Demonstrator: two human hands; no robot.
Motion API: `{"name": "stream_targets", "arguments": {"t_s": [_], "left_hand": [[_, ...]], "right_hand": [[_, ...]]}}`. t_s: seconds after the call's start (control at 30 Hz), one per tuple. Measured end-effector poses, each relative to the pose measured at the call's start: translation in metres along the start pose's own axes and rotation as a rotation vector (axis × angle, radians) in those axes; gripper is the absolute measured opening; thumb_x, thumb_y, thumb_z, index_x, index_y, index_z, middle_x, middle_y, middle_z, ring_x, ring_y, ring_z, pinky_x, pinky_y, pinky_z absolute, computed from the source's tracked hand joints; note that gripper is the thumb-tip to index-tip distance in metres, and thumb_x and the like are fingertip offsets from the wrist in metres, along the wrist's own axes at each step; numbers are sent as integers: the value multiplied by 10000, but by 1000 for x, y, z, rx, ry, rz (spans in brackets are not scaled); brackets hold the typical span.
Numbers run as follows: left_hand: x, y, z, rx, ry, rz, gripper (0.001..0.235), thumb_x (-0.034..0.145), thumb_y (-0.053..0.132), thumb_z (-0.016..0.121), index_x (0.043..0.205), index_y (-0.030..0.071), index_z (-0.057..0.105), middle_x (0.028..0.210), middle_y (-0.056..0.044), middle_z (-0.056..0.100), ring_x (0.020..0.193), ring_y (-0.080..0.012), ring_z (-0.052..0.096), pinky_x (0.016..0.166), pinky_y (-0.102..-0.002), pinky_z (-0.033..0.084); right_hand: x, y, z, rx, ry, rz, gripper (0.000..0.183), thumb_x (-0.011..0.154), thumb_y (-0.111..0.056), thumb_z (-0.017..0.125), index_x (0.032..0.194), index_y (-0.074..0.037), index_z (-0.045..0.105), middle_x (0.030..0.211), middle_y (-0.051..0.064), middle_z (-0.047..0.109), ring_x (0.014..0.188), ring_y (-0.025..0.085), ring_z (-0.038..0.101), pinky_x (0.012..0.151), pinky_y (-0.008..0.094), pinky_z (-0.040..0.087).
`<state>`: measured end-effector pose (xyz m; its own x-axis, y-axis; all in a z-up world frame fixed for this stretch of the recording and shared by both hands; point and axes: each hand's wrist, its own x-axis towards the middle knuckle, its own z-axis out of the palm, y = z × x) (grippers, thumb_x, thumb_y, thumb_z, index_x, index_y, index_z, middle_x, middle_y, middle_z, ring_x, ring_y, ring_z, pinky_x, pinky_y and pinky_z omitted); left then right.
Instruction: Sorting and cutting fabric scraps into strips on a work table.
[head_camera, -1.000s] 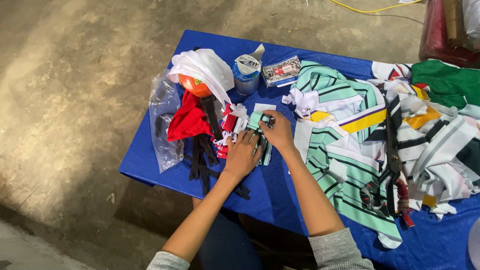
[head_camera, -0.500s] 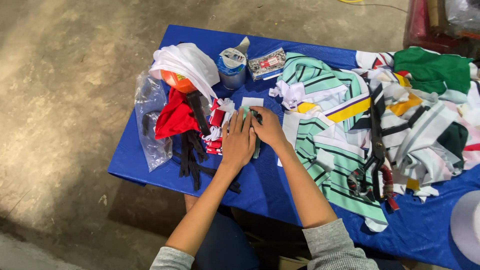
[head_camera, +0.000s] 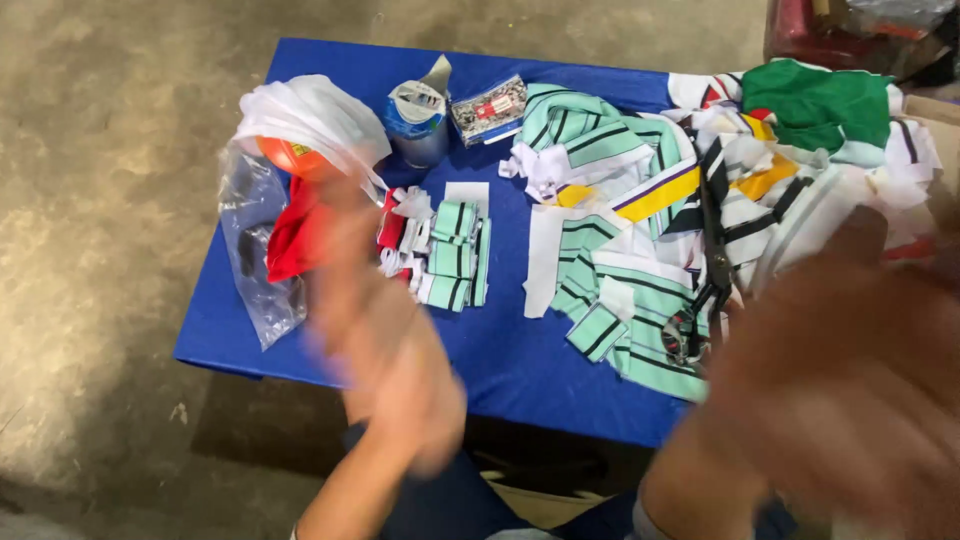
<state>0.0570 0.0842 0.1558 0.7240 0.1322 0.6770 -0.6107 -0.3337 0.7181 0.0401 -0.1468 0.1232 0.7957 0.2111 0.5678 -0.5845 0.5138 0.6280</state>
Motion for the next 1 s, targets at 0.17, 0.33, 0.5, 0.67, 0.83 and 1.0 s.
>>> {"name": "stream_targets", "arguments": {"t_s": [0.17, 0.33, 0.5, 0.67, 0.83, 1.0], "left_hand": [[9, 23, 10, -43, 22, 31, 478, 1164, 514, 325, 1422, 135, 460, 1555, -141, 451, 1518, -309, 441, 1362, -521, 344], [8, 43, 59, -189, 134, 30, 468, 1157, 512, 317, 1345, 119, 489, 1475, -146, 487, 1434, -309, 492, 1308, -503, 393], [16, 71, 103, -368, 221, -26, 471, 1150, 509, 310, 1267, 104, 519, 1395, -150, 524, 1351, -307, 542, 1253, -483, 441], [54, 102, 48, -233, 152, 26, 487, 1143, 506, 303, 1189, 89, 550, 1315, -154, 560, 1267, -304, 593, 1199, -463, 490], [43, 98, 33, -217, 211, 17, 515, 1136, 504, 295, 1111, 76, 581, 1235, -156, 596, 1183, -299, 644, 1145, -441, 537], [-10, 22, 23, -228, 249, 36, 544, 1130, 501, 290, 1049, 65, 605, 1171, -158, 626, 1117, -295, 685, 1101, -423, 575]], "right_hand": [[-46, -18, 33, -14, -59, -22, 358, 1246, -338, 705, 1237, 16, 653, 1087, 180, 684, 846, 317, 652, 662, 461, 521], [-33, -19, 63, -144, -50, -6, 335, 1257, -323, 682, 1281, 6, 623, 1127, 174, 677, 864, 308, 643, 691, 453, 518], [-17, -8, 90, -305, -37, -46, 313, 1270, -304, 654, 1335, -5, 585, 1175, 167, 667, 886, 298, 632, 726, 442, 515], [-10, 7, 23, -124, -159, -113, 299, 1283, -285, 626, 1388, -16, 548, 1223, 160, 658, 908, 287, 622, 761, 431, 511], [-3, 12, 13, -88, -161, -131, 293, 1295, -268, 601, 1435, -26, 516, 1264, 154, 650, 927, 278, 612, 792, 422, 508], [5, 9, 11, -77, -196, -138, 293, 1305, -254, 580, 1476, -35, 487, 1301, 149, 643, 944, 270, 604, 819, 414, 506]]}}
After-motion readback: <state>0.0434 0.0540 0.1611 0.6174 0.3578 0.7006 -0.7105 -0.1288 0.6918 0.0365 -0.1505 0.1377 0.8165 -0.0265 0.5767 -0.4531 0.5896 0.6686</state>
